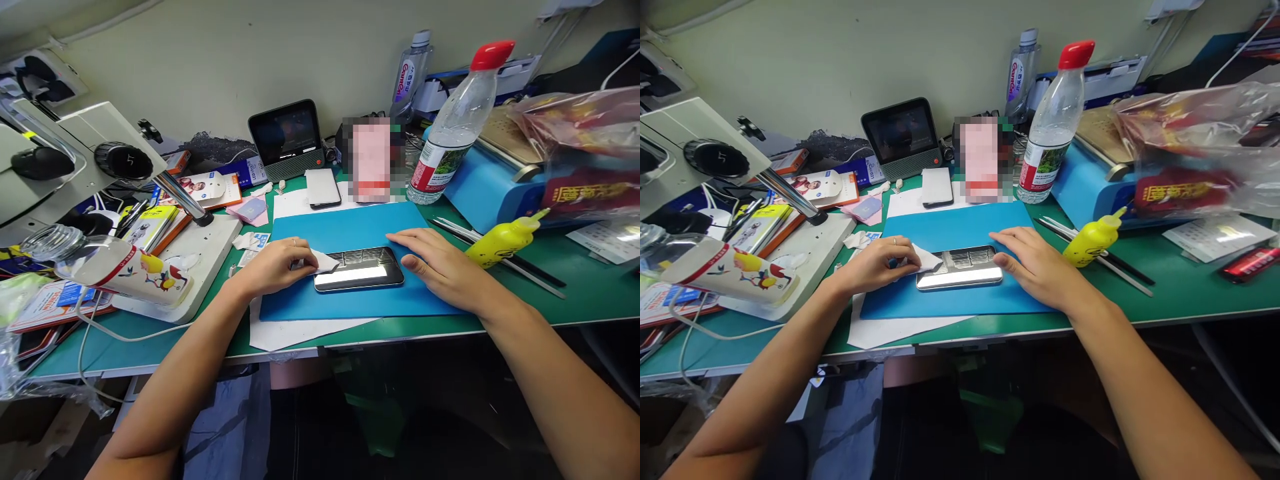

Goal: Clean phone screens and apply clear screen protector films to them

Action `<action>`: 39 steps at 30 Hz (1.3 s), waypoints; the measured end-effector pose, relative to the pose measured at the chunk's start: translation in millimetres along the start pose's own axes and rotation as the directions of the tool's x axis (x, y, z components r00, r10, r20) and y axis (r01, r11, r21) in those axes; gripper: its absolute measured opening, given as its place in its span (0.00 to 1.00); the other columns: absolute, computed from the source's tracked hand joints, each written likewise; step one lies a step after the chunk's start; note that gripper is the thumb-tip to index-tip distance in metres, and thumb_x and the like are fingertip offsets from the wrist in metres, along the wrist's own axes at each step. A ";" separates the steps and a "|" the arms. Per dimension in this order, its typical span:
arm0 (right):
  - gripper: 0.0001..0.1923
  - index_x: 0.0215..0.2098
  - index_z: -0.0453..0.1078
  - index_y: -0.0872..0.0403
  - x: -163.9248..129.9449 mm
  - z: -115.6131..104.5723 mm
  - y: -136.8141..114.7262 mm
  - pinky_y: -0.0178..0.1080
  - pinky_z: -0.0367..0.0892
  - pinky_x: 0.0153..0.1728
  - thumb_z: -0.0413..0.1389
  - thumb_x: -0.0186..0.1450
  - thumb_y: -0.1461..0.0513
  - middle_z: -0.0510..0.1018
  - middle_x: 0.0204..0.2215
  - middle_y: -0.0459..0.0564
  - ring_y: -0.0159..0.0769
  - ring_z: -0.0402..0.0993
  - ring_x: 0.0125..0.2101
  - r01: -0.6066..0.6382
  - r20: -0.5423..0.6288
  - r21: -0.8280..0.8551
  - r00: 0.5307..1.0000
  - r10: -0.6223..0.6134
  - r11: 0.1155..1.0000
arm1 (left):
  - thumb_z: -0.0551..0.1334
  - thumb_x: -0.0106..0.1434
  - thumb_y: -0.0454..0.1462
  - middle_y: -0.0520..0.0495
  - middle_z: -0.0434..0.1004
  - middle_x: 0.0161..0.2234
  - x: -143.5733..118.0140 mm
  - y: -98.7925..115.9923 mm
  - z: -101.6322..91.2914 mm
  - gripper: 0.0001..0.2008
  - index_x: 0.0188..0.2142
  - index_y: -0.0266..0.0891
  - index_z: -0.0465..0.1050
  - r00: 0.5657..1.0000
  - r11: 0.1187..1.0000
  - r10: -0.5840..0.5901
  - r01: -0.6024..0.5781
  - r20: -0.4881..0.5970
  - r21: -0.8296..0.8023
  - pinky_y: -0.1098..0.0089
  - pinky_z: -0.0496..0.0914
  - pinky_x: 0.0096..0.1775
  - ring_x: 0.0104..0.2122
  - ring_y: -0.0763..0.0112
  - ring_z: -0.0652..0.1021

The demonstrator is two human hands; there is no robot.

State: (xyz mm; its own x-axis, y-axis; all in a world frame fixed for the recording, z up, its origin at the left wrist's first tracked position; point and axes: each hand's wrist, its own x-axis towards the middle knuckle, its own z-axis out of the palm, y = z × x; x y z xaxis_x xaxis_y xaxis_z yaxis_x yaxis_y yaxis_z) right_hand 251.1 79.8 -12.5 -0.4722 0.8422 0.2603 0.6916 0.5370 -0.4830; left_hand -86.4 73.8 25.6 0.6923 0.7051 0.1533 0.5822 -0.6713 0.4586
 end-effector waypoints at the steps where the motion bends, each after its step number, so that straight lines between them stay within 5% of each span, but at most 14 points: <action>1: 0.38 0.63 0.68 0.50 -0.3 0.2 0.2 0.59 0.65 0.59 0.38 0.69 0.37 0.74 0.58 0.59 0.56 0.68 0.58 0.002 -0.010 0.003 1.000 -0.002 1.000 | 0.61 0.71 0.35 0.48 0.77 0.37 0.3 0.9 0.2 0.06 0.39 0.40 0.77 1.000 1.000 0.001 -0.001 0.004 0.002 0.67 0.68 0.39 0.38 0.67 0.75; 13: 0.39 0.63 0.69 0.47 -2.1 -2.7 -3.1 0.59 0.64 0.58 0.35 0.68 0.37 0.75 0.57 0.58 0.54 0.67 0.58 0.016 -0.057 0.093 0.998 -0.011 0.996 | 0.62 0.68 0.31 0.47 0.79 0.36 26.2 35.5 7.8 0.06 0.36 0.39 0.78 0.989 0.987 -0.108 0.094 0.100 0.133 0.68 0.69 0.37 0.35 0.66 0.77; 26: 0.44 0.61 0.71 0.53 -2.8 -5.6 -8.4 0.58 0.62 0.59 0.32 0.68 0.35 0.75 0.54 0.62 0.54 0.66 0.58 0.025 -0.058 0.148 0.998 -0.017 0.989 | 0.60 0.67 0.32 0.46 0.80 0.35 96.5 69.3 43.3 0.08 0.35 0.39 0.79 0.996 0.971 -0.028 0.007 0.086 0.238 0.67 0.67 0.34 0.35 0.63 0.78; 33: 0.40 0.61 0.71 0.46 -2.6 -3.1 -2.7 0.58 0.62 0.58 0.33 0.69 0.36 0.77 0.52 0.58 0.52 0.68 0.55 0.078 -0.097 0.174 0.993 -0.062 0.982 | 0.58 0.66 0.33 0.44 0.82 0.35 114.6 79.1 54.3 0.10 0.34 0.39 0.79 0.998 0.970 -0.026 0.011 0.058 0.243 0.67 0.68 0.34 0.34 0.62 0.79; 39: 0.41 0.60 0.71 0.45 -2.8 -5.2 -1.0 0.56 0.60 0.61 0.32 0.68 0.36 0.77 0.53 0.56 0.51 0.68 0.57 0.034 -0.106 0.204 0.994 -0.012 0.978 | 0.61 0.65 0.32 0.46 0.82 0.36 111.9 77.8 37.5 0.08 0.34 0.39 0.80 0.999 0.972 -0.039 0.044 -0.027 0.230 0.67 0.68 0.35 0.35 0.63 0.79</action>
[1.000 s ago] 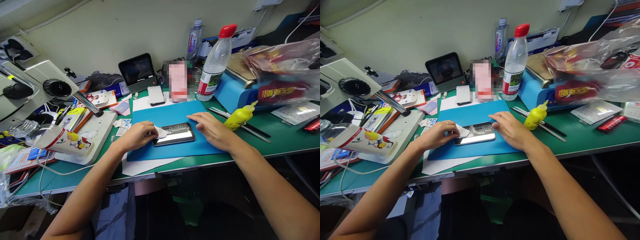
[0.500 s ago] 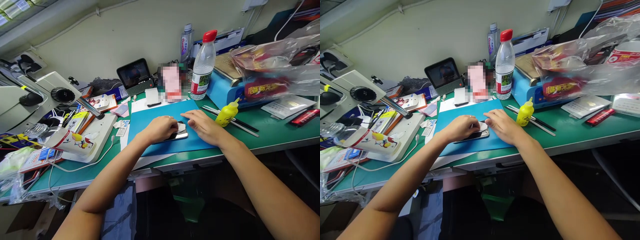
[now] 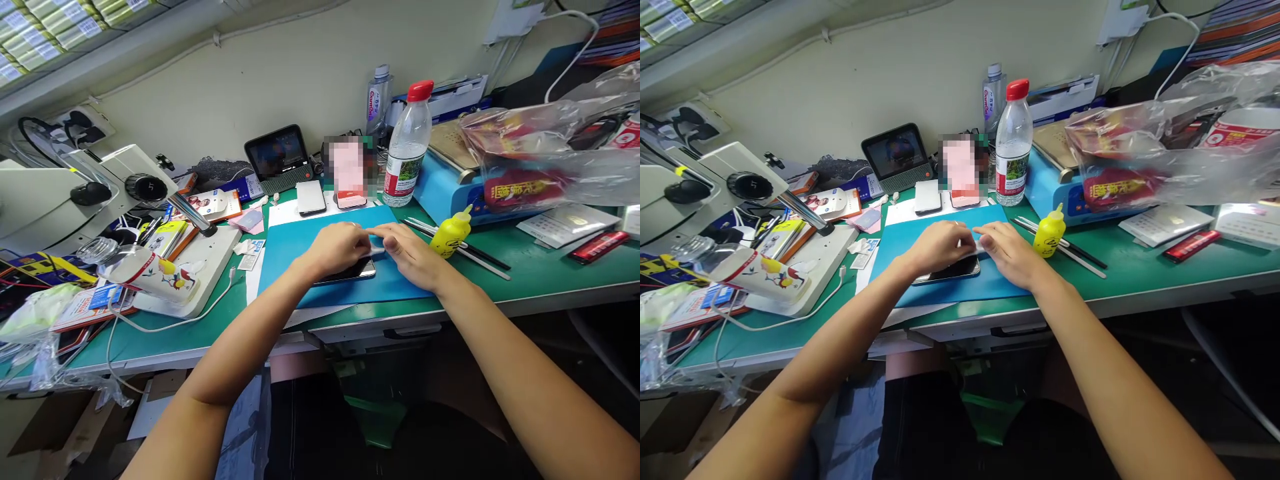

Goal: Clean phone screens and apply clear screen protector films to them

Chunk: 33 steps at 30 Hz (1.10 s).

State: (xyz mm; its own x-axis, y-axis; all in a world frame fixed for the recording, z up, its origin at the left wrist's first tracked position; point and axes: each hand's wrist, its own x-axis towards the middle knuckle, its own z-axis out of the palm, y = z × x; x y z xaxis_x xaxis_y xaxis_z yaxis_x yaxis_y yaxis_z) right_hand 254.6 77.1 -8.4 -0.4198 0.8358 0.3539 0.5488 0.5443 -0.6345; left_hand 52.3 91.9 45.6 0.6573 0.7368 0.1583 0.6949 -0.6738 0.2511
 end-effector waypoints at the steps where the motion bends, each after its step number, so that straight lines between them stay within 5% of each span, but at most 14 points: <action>1: 0.42 0.60 0.71 0.46 -0.1 -0.6 -0.7 0.56 0.60 0.61 0.31 0.67 0.35 0.77 0.54 0.57 0.51 0.68 0.57 -0.013 -0.004 0.001 1.000 0.013 1.000 | 0.62 0.65 0.33 0.46 0.82 0.36 -3.7 -5.2 -7.0 0.07 0.35 0.39 0.81 0.999 1.000 -0.019 0.018 -0.033 -0.006 0.67 0.68 0.35 0.35 0.64 0.79; 4: 0.42 0.60 0.72 0.48 -0.8 -1.6 -2.9 0.56 0.60 0.62 0.32 0.67 0.35 0.76 0.55 0.57 0.52 0.67 0.59 -0.038 0.000 -0.001 0.999 0.038 0.999 | 0.63 0.64 0.32 0.47 0.81 0.33 -24.6 -25.8 -30.0 0.06 0.34 0.39 0.80 0.977 0.993 -0.117 0.110 -0.177 -0.046 0.67 0.68 0.35 0.34 0.66 0.77; 8: 0.42 0.60 0.72 0.48 -1.9 -0.2 -1.9 0.57 0.60 0.62 0.32 0.68 0.36 0.76 0.56 0.57 0.52 0.67 0.59 -0.047 -0.010 -0.015 0.999 0.047 0.999 | 0.64 0.65 0.33 0.48 0.80 0.32 -70.1 -50.5 -48.9 0.05 0.33 0.39 0.79 0.967 0.978 -0.206 0.200 -0.148 -0.055 0.67 0.67 0.34 0.32 0.67 0.76; 14: 0.39 0.61 0.71 0.46 -1.7 2.4 5.4 0.59 0.62 0.61 0.34 0.69 0.37 0.75 0.57 0.56 0.53 0.67 0.59 -0.015 0.009 -0.060 1.000 0.016 0.998 | 0.62 0.70 0.38 0.48 0.79 0.33 -123.7 -53.8 -39.1 0.07 0.35 0.41 0.78 0.963 0.974 -0.227 0.220 -0.146 -0.057 0.66 0.69 0.36 0.34 0.66 0.76; 21: 0.38 0.61 0.71 0.45 -1.4 2.6 7.3 0.60 0.63 0.60 0.35 0.69 0.37 0.76 0.56 0.56 0.55 0.68 0.58 -0.002 0.005 -0.071 1.000 0.002 0.997 | 0.54 0.75 0.43 0.41 0.77 0.51 -131.4 -27.9 -14.3 0.15 0.52 0.41 0.75 0.990 0.991 -0.110 0.116 -0.091 0.063 0.57 0.72 0.48 0.47 0.57 0.76; 27: 0.40 0.62 0.70 0.47 -3.5 2.3 2.7 0.59 0.61 0.61 0.34 0.68 0.36 0.75 0.57 0.57 0.54 0.67 0.59 -0.018 -0.007 -0.047 1.000 0.018 0.999 | 0.49 0.75 0.52 0.30 0.55 0.69 -137.3 -7.7 7.7 0.33 0.67 0.29 0.57 0.988 0.977 -0.154 0.152 0.002 0.151 0.50 0.57 0.66 0.68 0.49 0.60; 33: 0.39 0.61 0.71 0.45 -4.9 1.1 -3.7 0.58 0.61 0.61 0.35 0.68 0.37 0.76 0.56 0.56 0.53 0.67 0.59 -0.036 -0.027 -0.015 0.999 0.036 0.999 | 0.46 0.75 0.53 0.37 0.44 0.72 -126.5 4.9 20.2 0.32 0.71 0.38 0.49 0.981 0.982 -0.177 0.171 0.074 0.081 0.48 0.50 0.68 0.71 0.53 0.47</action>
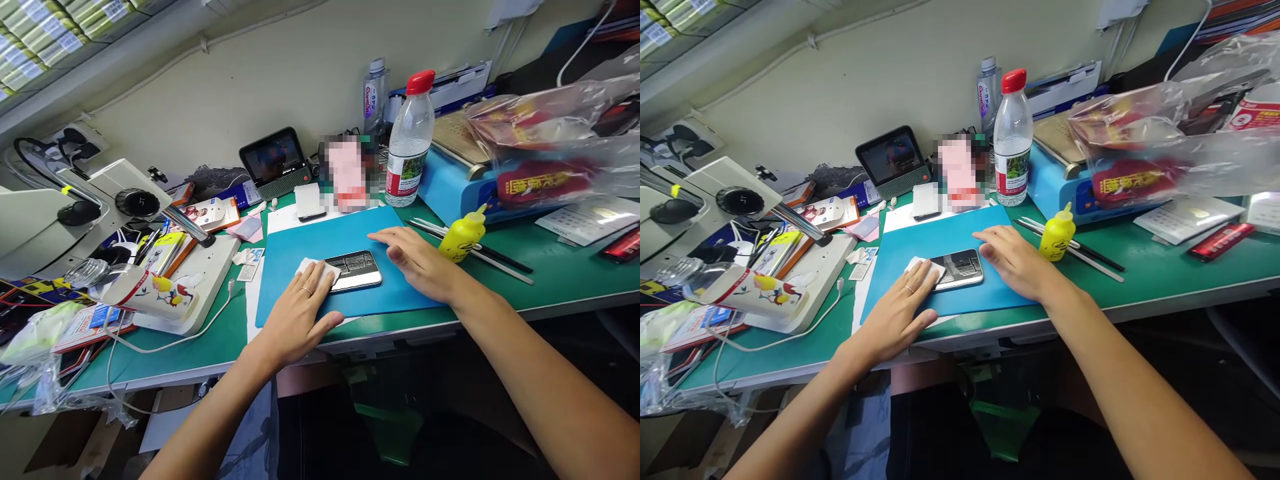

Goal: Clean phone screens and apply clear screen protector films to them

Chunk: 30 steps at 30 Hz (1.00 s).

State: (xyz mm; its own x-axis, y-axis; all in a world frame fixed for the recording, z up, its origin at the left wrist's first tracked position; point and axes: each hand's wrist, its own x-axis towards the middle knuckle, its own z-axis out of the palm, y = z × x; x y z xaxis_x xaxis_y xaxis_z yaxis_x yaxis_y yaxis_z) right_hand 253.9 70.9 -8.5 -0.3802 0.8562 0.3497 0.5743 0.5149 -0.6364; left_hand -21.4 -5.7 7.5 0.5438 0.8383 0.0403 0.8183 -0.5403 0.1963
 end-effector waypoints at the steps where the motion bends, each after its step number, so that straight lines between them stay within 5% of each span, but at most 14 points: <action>1: 0.39 0.61 0.71 0.46 0.1 -0.2 -0.1 0.57 0.61 0.61 0.34 0.68 0.37 0.76 0.56 0.56 0.53 0.67 0.60 -0.002 0.001 0.000 1.000 0.002 1.000 | 0.46 0.75 0.53 0.37 0.44 0.73 4.2 2.8 0.5 0.32 0.71 0.39 0.49 1.000 1.000 0.010 -0.010 0.005 -0.011 0.48 0.49 0.69 0.72 0.53 0.47; 10: 0.42 0.60 0.71 0.51 1.3 0.8 5.1 0.56 0.61 0.61 0.33 0.69 0.37 0.76 0.56 0.59 0.53 0.68 0.59 0.039 0.002 -0.023 0.999 -0.039 0.999 | 0.46 0.71 0.61 0.36 0.45 0.72 44.5 39.5 3.4 0.42 0.71 0.32 0.49 0.991 0.990 0.131 -0.130 0.010 -0.055 0.51 0.45 0.70 0.72 0.55 0.44; 15: 0.41 0.60 0.72 0.52 0.0 1.8 6.1 0.55 0.61 0.62 0.34 0.70 0.38 0.76 0.56 0.59 0.52 0.67 0.59 0.042 -0.013 -0.019 0.999 -0.042 0.999 | 0.45 0.70 0.63 0.34 0.43 0.72 39.6 57.1 4.3 0.45 0.70 0.28 0.49 0.986 0.985 0.164 -0.162 0.032 -0.056 0.54 0.45 0.70 0.72 0.55 0.44; 24: 0.42 0.61 0.71 0.53 -0.9 1.5 6.1 0.56 0.61 0.60 0.34 0.69 0.37 0.75 0.55 0.60 0.53 0.66 0.59 0.044 0.011 -0.004 0.999 -0.044 0.999 | 0.46 0.75 0.54 0.35 0.45 0.72 1.9 25.6 5.3 0.37 0.71 0.31 0.46 1.000 1.000 -0.005 0.005 0.000 0.004 0.52 0.51 0.69 0.71 0.58 0.48; 30: 0.43 0.61 0.70 0.53 -0.2 -1.1 0.3 0.56 0.61 0.60 0.33 0.68 0.36 0.75 0.55 0.60 0.53 0.66 0.59 0.031 0.029 0.006 0.999 -0.032 0.999 | 0.45 0.74 0.56 0.35 0.43 0.72 14.1 24.8 8.0 0.38 0.71 0.30 0.46 0.998 0.997 -0.066 0.066 -0.005 0.036 0.52 0.49 0.69 0.72 0.56 0.45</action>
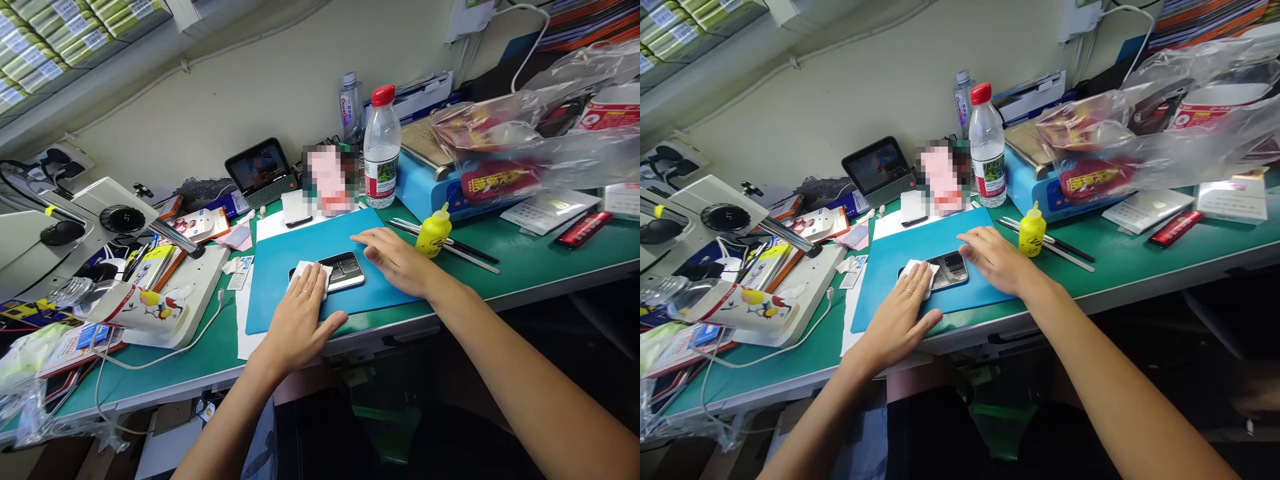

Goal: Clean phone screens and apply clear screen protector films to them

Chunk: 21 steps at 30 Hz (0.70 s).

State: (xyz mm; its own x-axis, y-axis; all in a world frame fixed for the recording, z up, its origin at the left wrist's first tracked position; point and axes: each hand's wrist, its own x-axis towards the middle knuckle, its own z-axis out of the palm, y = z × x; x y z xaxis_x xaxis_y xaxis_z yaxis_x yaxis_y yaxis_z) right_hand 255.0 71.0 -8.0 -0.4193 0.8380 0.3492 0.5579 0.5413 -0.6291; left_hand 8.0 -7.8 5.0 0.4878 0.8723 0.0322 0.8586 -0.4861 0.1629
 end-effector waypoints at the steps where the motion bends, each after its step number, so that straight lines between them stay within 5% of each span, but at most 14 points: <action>1: 0.44 0.61 0.70 0.53 0.2 -0.6 -0.9 0.56 0.61 0.60 0.33 0.68 0.36 0.75 0.55 0.61 0.53 0.66 0.59 0.001 0.002 -0.001 1.000 -0.001 1.000 | 0.45 0.74 0.57 0.35 0.43 0.72 6.1 3.5 0.5 0.39 0.71 0.29 0.47 1.000 1.000 -0.001 0.001 0.006 -0.002 0.52 0.48 0.69 0.72 0.55 0.45; 10: 0.42 0.60 0.71 0.53 0.3 0.7 4.0 0.56 0.60 0.61 0.33 0.69 0.37 0.76 0.54 0.60 0.53 0.67 0.58 0.005 -0.013 -0.010 1.000 -0.005 1.000 | 0.45 0.71 0.62 0.32 0.44 0.72 52.5 47.8 -0.8 0.46 0.71 0.25 0.49 0.998 0.992 0.065 -0.064 0.004 -0.105 0.53 0.46 0.70 0.71 0.52 0.45; 16: 0.40 0.59 0.72 0.51 0.2 1.5 5.6 0.55 0.61 0.61 0.34 0.69 0.37 0.76 0.55 0.59 0.52 0.67 0.59 -0.012 -0.011 -0.019 1.000 0.012 1.000 | 0.45 0.71 0.61 0.34 0.46 0.71 27.0 54.4 3.9 0.44 0.70 0.27 0.50 0.993 0.991 0.114 -0.115 -0.025 -0.072 0.51 0.50 0.69 0.71 0.53 0.47; 21: 0.41 0.60 0.71 0.51 0.0 -1.1 1.0 0.56 0.61 0.61 0.34 0.69 0.37 0.76 0.56 0.59 0.53 0.67 0.59 -0.024 0.013 -0.020 1.000 0.024 1.000 | 0.45 0.72 0.59 0.34 0.45 0.72 -5.7 35.9 6.7 0.42 0.71 0.28 0.49 0.998 0.998 0.042 -0.044 -0.050 -0.047 0.52 0.53 0.69 0.71 0.54 0.48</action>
State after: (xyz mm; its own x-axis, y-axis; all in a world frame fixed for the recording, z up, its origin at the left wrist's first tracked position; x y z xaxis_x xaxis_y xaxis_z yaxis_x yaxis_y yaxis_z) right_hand 256.3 71.6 -7.9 -0.4151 0.8499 0.3247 0.5817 0.5224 -0.6235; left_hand 37.1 -30.6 4.1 0.5150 0.8527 0.0879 0.8277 -0.5213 0.2077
